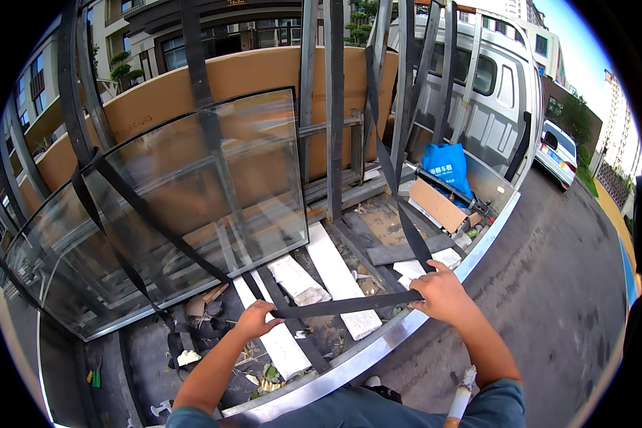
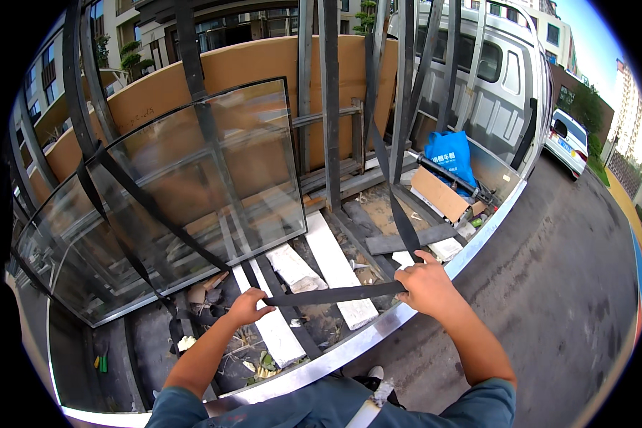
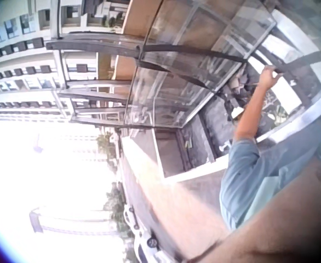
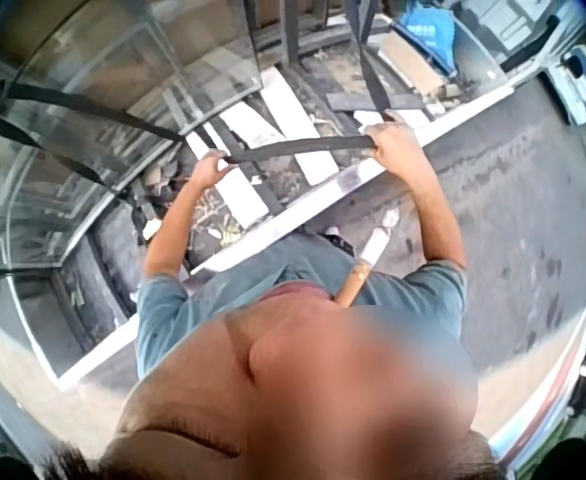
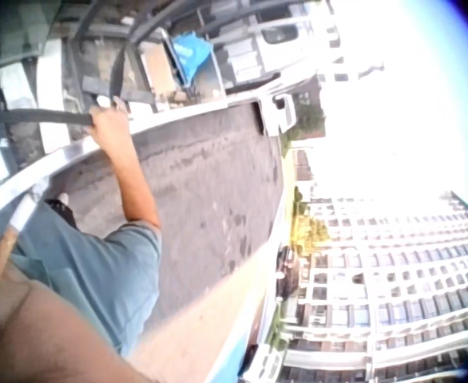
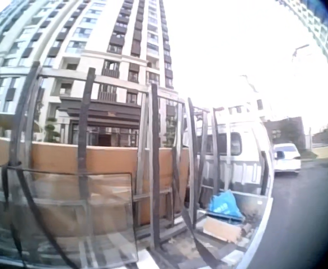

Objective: The person secures large glass panels and cardboard boxes in the back of a small truck using black straps. They repeatedly loop and tighten the straps over the cargo to ensure it is held firmly in place.

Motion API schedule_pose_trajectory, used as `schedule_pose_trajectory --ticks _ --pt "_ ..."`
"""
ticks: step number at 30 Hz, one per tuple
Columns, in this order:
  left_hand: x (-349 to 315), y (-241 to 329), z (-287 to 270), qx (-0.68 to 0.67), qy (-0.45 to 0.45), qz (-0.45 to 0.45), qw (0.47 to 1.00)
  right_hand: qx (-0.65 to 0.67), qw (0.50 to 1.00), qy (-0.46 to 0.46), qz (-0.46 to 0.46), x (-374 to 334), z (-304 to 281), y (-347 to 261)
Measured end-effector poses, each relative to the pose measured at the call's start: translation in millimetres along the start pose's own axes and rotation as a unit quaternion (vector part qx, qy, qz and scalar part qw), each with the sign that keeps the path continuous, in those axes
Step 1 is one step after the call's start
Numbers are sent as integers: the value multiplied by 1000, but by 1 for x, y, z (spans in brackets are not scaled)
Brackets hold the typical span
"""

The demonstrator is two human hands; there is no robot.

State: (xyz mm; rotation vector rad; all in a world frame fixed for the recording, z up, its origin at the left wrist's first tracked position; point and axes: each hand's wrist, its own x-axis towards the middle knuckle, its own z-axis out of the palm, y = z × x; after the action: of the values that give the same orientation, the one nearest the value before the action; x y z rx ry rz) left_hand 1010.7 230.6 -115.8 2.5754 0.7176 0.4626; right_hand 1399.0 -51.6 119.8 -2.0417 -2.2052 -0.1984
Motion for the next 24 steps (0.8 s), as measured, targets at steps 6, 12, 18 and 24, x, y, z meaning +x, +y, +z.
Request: schedule_pose_trajectory --ticks 6,12,18,24 --pt "-17 23 5 -5 -14 28 1000 -1 998 66 5 3 24 17" --pt "-47 5 -19 41 0 8 999 128 992 11 9 -4 97 35" --pt "-62 -57 -126 154 277 -157 935 205 977 14 49 -7 141 33" --pt "-81 -134 -290 205 508 -329 769 205 975 39 80 2 141 21"
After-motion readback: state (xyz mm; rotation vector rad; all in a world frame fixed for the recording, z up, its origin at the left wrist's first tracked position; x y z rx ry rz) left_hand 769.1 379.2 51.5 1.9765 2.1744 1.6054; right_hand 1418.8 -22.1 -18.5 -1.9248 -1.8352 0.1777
